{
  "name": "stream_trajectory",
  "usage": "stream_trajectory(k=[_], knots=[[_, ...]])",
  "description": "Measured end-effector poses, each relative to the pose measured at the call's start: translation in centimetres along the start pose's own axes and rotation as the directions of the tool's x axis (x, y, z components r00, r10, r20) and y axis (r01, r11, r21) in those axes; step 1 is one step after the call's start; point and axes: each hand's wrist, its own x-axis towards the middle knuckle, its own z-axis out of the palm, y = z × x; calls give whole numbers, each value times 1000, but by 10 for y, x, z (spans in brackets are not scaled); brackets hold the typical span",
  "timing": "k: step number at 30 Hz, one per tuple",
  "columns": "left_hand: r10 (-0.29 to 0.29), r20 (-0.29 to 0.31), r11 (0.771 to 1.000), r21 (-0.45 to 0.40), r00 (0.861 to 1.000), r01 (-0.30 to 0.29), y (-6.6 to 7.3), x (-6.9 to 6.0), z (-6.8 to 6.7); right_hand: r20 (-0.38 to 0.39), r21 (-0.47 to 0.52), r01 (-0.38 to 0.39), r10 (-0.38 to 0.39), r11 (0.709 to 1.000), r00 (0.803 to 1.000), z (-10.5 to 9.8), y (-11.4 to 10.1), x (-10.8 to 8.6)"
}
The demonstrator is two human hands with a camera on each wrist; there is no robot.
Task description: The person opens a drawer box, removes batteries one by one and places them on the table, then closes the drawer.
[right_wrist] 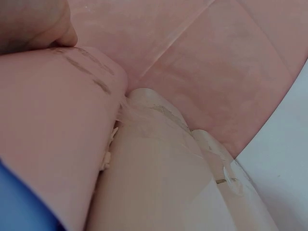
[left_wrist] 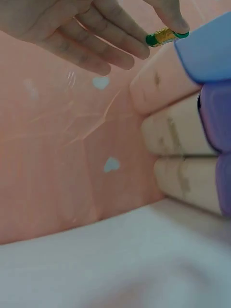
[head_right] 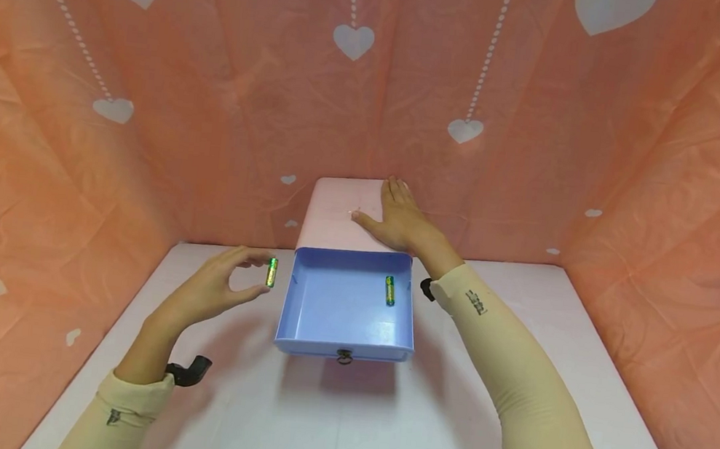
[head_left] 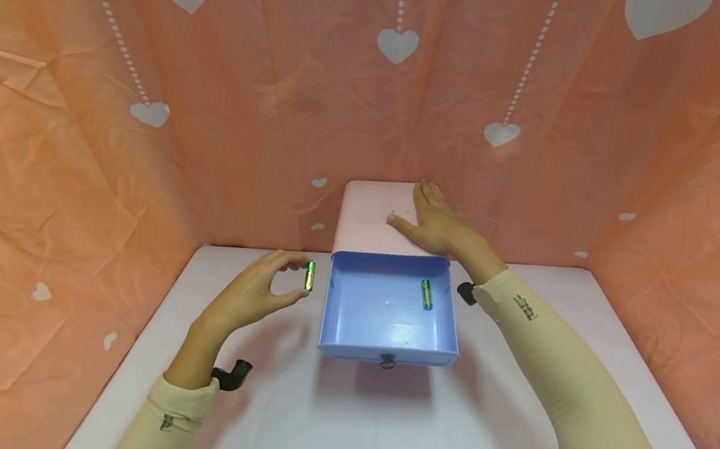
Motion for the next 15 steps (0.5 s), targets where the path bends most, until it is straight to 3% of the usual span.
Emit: stream_trajectory(k=[15], knots=[[-42,128,999,-6,991,43,-48,-6,11,3,8,5,-5,1000,1000,0,1,0]])
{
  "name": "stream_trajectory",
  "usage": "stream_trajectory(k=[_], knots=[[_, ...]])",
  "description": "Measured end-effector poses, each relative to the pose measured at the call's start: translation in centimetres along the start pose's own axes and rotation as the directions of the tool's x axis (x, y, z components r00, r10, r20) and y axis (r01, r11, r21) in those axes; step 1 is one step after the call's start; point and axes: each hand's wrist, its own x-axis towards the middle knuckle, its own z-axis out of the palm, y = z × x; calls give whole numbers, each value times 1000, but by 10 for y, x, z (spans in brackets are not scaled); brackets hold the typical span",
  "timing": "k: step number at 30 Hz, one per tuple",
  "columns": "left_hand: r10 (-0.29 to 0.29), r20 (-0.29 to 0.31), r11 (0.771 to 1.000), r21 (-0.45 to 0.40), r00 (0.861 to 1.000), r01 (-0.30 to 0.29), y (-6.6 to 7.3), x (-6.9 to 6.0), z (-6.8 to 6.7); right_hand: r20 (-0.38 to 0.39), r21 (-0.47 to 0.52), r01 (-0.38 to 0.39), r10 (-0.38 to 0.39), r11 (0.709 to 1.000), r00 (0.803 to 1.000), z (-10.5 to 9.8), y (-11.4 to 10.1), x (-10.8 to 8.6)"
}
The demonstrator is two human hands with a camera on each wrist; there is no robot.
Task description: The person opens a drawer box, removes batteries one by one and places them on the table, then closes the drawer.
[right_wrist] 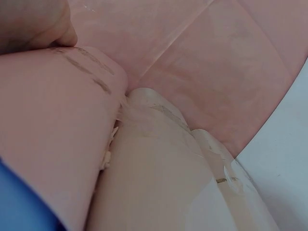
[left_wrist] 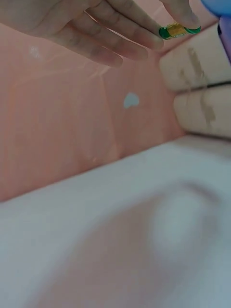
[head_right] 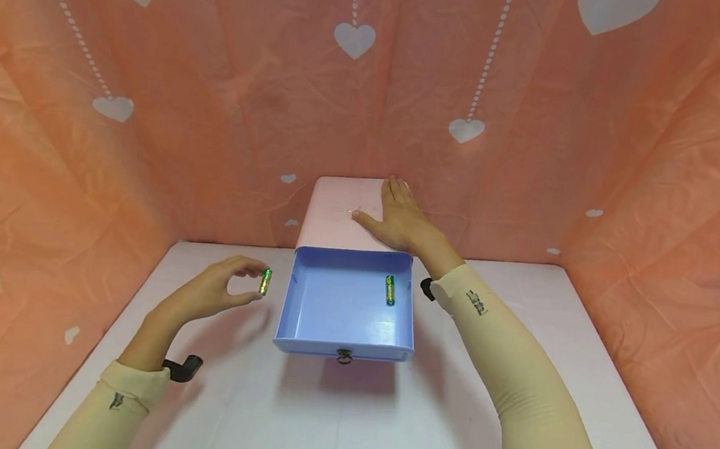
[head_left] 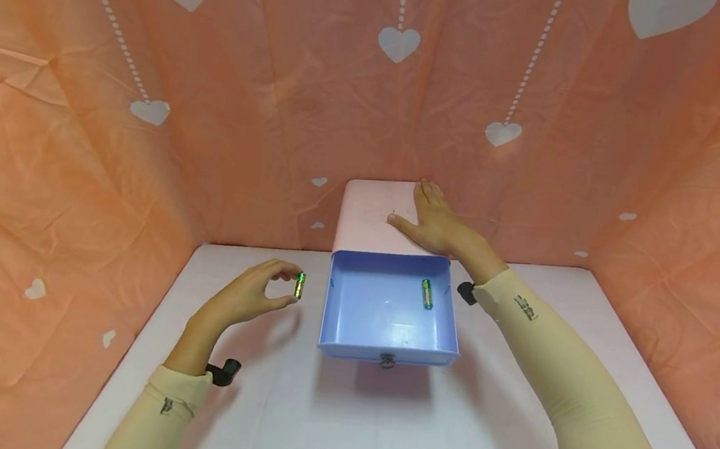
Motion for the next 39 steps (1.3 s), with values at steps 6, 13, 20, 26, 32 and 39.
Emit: stream_trajectory(k=[6,13,20,26,32,39], knots=[[-35,34,999,-22,999,36,-21,-2,6,4,2,-2,2,1000,1000,-2,-1,-1],[-80,76,995,-46,994,83,-39,-1,14,5,-3,-3,3,1000,1000,-1,0,-1],[-126,148,989,-62,981,136,-53,-1,21,2,3,-5,5,1000,1000,-1,0,-2],[-162,176,984,-42,971,172,-61,5,26,2,2,-5,5,1000,1000,-1,0,-1],[-185,197,980,-36,963,196,-67,9,32,1,1,-4,4,1000,1000,-1,-1,-3],[-182,215,979,-48,960,196,-71,9,39,14,12,-2,2,1000,1000,-1,1,-2]])
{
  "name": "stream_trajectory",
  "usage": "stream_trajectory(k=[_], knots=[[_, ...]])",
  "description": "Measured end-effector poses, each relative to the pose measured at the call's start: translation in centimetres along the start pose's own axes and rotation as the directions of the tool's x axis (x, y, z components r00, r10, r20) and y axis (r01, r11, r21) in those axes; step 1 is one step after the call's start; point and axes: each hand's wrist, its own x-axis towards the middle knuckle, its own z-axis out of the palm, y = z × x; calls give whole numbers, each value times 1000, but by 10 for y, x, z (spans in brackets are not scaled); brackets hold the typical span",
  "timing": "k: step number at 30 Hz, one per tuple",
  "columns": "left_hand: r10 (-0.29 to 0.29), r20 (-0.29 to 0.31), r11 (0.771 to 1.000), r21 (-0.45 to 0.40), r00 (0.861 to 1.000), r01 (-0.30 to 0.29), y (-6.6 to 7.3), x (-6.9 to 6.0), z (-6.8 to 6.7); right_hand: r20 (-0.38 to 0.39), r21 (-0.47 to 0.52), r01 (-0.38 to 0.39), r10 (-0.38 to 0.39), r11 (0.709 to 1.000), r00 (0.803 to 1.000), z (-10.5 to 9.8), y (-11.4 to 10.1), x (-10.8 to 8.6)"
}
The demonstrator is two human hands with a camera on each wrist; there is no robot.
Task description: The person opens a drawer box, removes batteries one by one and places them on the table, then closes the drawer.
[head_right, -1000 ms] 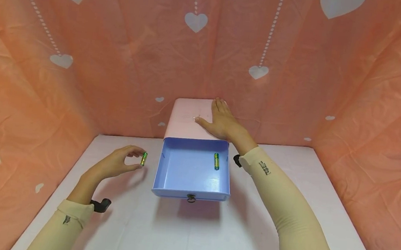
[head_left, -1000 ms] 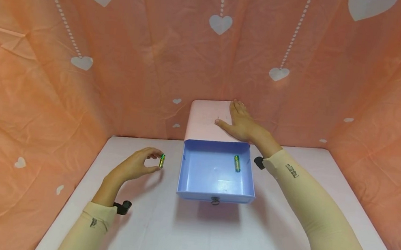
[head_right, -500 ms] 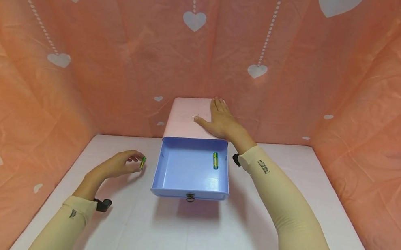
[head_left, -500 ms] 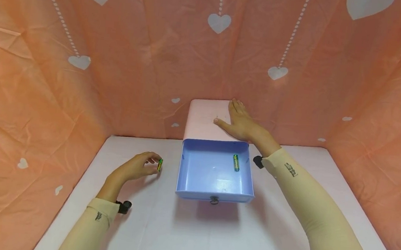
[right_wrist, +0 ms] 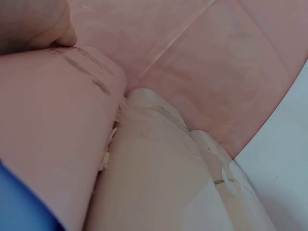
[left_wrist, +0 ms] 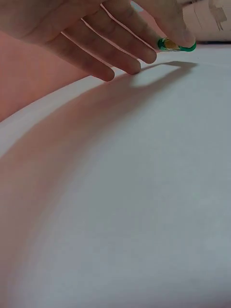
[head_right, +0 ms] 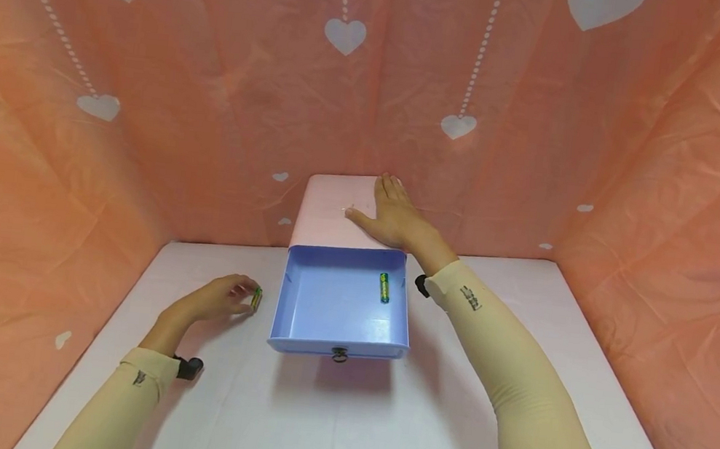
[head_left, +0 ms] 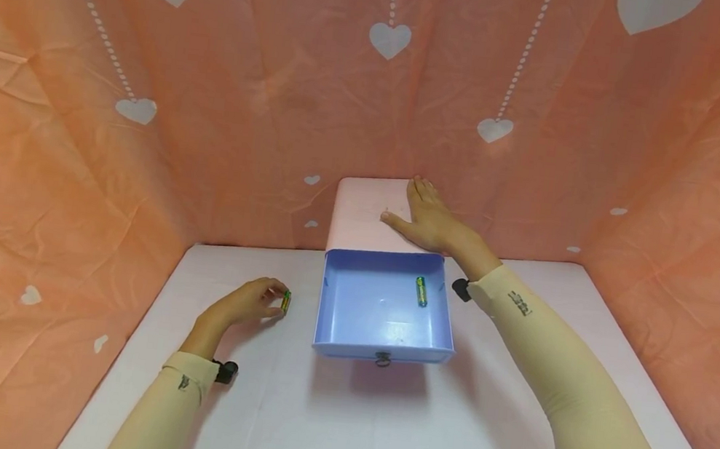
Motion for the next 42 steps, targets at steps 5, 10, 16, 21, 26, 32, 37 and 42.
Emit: stream_trajectory(k=[5,10,16,21,26,32,37,42], knots=[[-19,3,1000,16,1000,19,0,1,4,1,2,-4,4,1000,1000,0,0,0],[-58,-4,998,35,998,58,2,3,7,-2,8,-7,7,1000,1000,0,-2,-1],[-74,-7,994,75,997,74,3,3,10,-6,8,-14,14,1000,1000,-1,-3,-1],[-88,-7,993,80,996,89,3,3,10,-9,9,-18,18,1000,1000,0,-3,-2],[-110,-2,992,68,994,110,5,2,11,-18,13,-16,16,1000,1000,0,-4,-3],[-107,-6,992,67,994,107,7,0,9,-19,10,-10,10,1000,1000,0,-4,-1],[-70,-5,996,60,998,70,6,0,8,-16,5,-9,9,1000,1000,0,-3,0],[-41,-4,997,65,999,41,5,0,8,-13,2,-10,11,1000,1000,0,-3,-1]])
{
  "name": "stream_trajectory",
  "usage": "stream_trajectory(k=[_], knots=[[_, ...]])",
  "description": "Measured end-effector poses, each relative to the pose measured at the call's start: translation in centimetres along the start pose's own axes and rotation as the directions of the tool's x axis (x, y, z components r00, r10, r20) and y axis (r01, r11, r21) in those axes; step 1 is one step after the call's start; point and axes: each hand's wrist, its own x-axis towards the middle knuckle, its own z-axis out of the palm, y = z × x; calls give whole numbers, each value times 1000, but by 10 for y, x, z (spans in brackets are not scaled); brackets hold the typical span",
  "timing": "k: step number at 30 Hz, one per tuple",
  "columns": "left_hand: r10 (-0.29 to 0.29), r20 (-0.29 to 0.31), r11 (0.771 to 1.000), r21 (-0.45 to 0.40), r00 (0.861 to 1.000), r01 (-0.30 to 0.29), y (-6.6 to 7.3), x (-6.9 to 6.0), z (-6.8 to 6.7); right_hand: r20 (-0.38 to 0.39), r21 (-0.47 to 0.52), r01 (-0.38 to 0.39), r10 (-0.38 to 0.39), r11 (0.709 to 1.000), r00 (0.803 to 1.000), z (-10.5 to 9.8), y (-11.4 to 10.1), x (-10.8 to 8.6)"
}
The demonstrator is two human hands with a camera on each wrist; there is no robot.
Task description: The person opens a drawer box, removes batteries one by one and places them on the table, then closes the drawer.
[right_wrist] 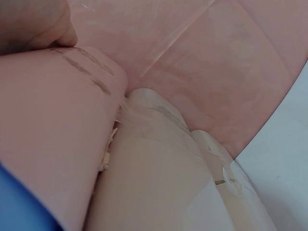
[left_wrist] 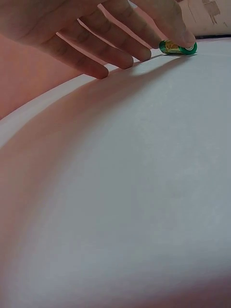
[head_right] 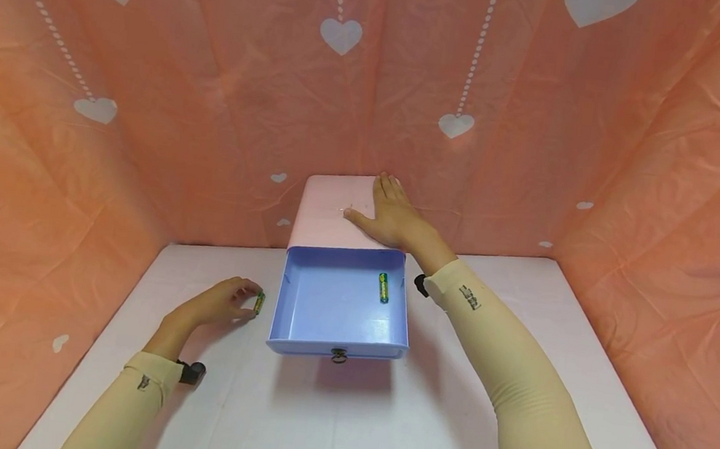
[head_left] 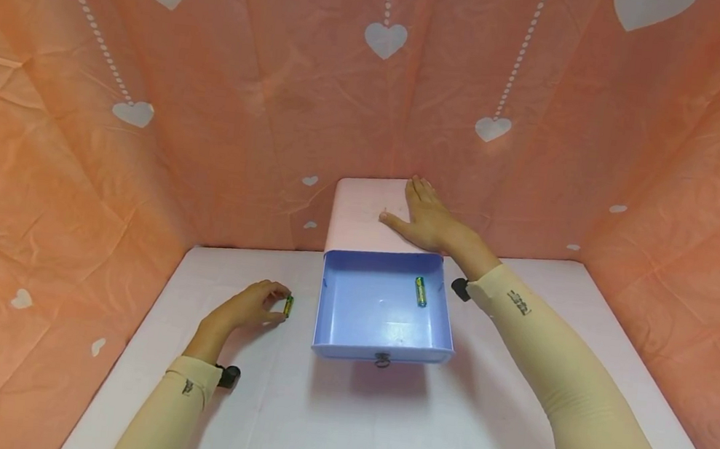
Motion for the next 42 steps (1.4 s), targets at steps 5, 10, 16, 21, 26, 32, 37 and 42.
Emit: stream_trajectory(k=[5,10,16,21,26,32,37,42], knots=[[2,9,1000,-16,1000,-2,1,-1,-1,0,-4,3,-3,1000,1000,-1,-1,0],[-1,17,1000,-25,1000,2,3,-3,-5,1,-2,2,-2,1000,1000,-1,-1,-1],[-7,-9,1000,-20,1000,7,11,-9,-14,0,7,3,-3,1000,1000,0,-1,-2],[43,-47,997,-58,998,-45,21,-16,-23,2,7,0,0,1000,1000,0,0,-2],[85,-80,995,-42,993,-88,33,-21,-30,0,-1,-1,1,1000,1000,0,0,0],[97,-110,993,-49,989,-103,55,-29,-38,-7,-5,-3,3,1000,1000,0,-1,-1],[106,-158,992,-54,982,-116,73,-36,-42,-6,-9,-2,2,1000,1000,0,0,-1],[136,-220,985,-70,966,-155,90,-44,-45,-3,-7,2,-2,1000,1000,1,1,0]])
